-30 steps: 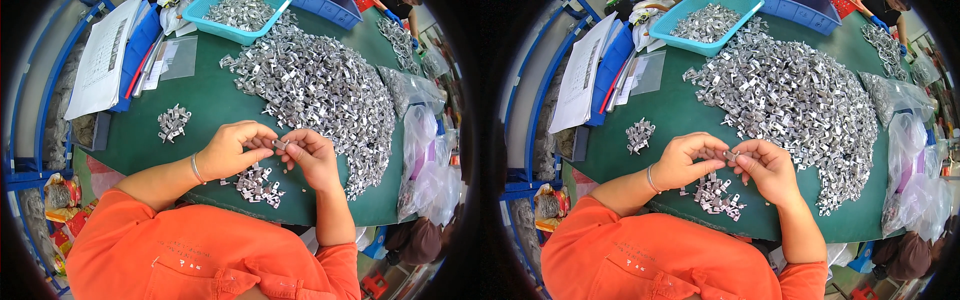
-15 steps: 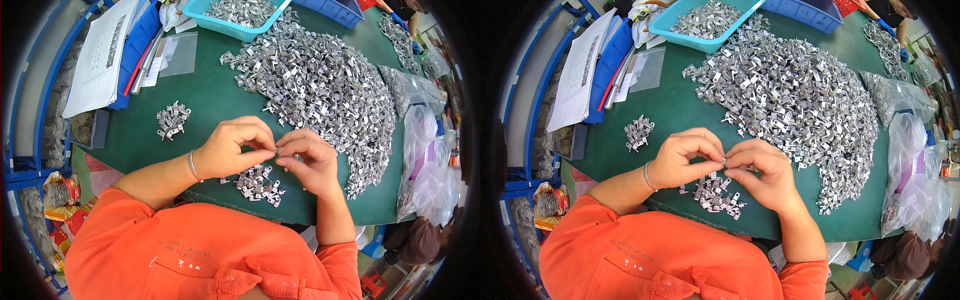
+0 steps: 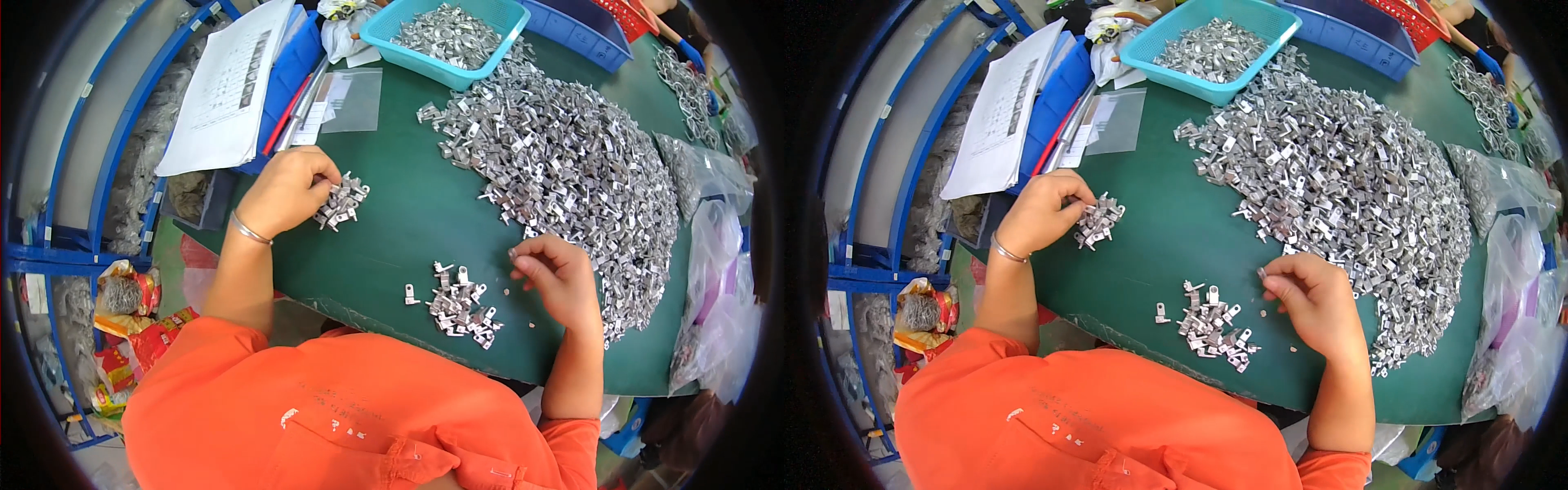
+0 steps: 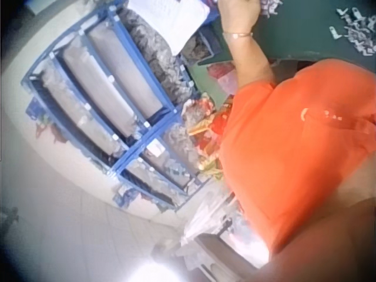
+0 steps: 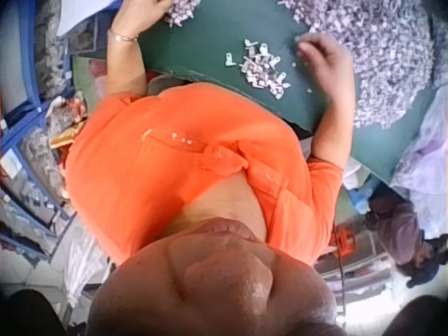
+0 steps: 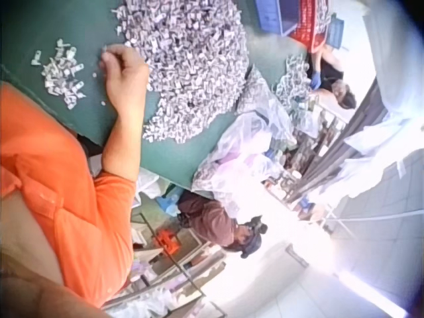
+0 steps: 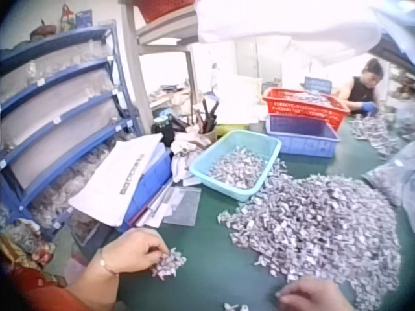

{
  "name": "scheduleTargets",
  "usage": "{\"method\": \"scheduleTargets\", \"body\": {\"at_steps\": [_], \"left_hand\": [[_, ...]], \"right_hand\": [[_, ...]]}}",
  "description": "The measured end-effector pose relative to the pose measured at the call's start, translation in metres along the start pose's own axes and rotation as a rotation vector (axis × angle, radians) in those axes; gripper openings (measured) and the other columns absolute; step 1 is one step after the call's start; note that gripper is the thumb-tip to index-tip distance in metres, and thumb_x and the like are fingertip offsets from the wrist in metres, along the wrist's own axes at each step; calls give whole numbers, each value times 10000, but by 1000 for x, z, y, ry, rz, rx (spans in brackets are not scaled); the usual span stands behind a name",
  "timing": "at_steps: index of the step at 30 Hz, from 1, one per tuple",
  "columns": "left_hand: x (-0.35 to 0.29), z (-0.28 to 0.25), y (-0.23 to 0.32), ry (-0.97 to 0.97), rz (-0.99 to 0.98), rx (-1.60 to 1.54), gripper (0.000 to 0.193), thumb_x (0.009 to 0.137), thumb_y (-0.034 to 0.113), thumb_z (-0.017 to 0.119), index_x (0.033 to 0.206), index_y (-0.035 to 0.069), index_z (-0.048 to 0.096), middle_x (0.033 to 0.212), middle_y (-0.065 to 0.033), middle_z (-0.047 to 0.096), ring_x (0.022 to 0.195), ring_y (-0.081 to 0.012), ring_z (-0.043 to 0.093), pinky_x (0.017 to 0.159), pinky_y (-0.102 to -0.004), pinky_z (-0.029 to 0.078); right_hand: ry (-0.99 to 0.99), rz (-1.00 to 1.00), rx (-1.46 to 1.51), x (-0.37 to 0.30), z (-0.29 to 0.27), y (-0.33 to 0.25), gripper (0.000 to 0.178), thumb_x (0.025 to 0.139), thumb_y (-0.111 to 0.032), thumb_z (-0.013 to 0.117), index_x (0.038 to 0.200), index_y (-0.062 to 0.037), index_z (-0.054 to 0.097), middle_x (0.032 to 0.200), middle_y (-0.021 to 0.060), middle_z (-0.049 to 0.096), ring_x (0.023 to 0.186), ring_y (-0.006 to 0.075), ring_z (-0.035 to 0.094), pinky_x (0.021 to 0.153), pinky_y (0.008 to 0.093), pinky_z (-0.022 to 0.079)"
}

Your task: The person assembles small metal hardware components by hand at a green workbench. They repeatedly pick up a metal bracket and a small cylindrical piece, fit them together, and place the assembled unit into a growing pile on the table.

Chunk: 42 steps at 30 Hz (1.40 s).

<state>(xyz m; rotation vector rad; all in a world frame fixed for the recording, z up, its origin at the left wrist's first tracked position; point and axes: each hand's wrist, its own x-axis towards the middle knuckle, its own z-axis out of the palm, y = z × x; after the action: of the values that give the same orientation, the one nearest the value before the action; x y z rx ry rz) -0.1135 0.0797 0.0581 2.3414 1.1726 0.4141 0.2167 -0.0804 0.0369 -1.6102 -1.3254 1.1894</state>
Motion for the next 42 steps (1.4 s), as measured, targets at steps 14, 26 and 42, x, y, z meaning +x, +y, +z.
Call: {"method": "scheduleTargets", "body": {"at_steps": [14,26,42], "left_hand": [[17,94,101,-351,20,-965,105,882,23,660,979,-15,650,892,-60,674,752,-85,631,666,-230,519],[21,94,76,-458,573,-586,121,726,-40,663,816,41,656,848,-67,642,795,-229,632,700,-325,514],[15,103,87,-124,254,-778,274,807,-43,703,1072,-7,642,947,-87,640,849,-136,666,750,-245,549]], "right_hand": [[-194,96,676,10,8,8,173,952,-93,574,1003,51,654,865,101,679,697,156,660,592,254,536],[152,-685,-474,14,21,6,158,710,-14,708,855,-59,662,826,100,606,729,295,569,641,385,474],[16,-73,197,12,29,7,138,931,-105,616,962,7,690,793,47,678,704,95,600,621,225,475]]}}
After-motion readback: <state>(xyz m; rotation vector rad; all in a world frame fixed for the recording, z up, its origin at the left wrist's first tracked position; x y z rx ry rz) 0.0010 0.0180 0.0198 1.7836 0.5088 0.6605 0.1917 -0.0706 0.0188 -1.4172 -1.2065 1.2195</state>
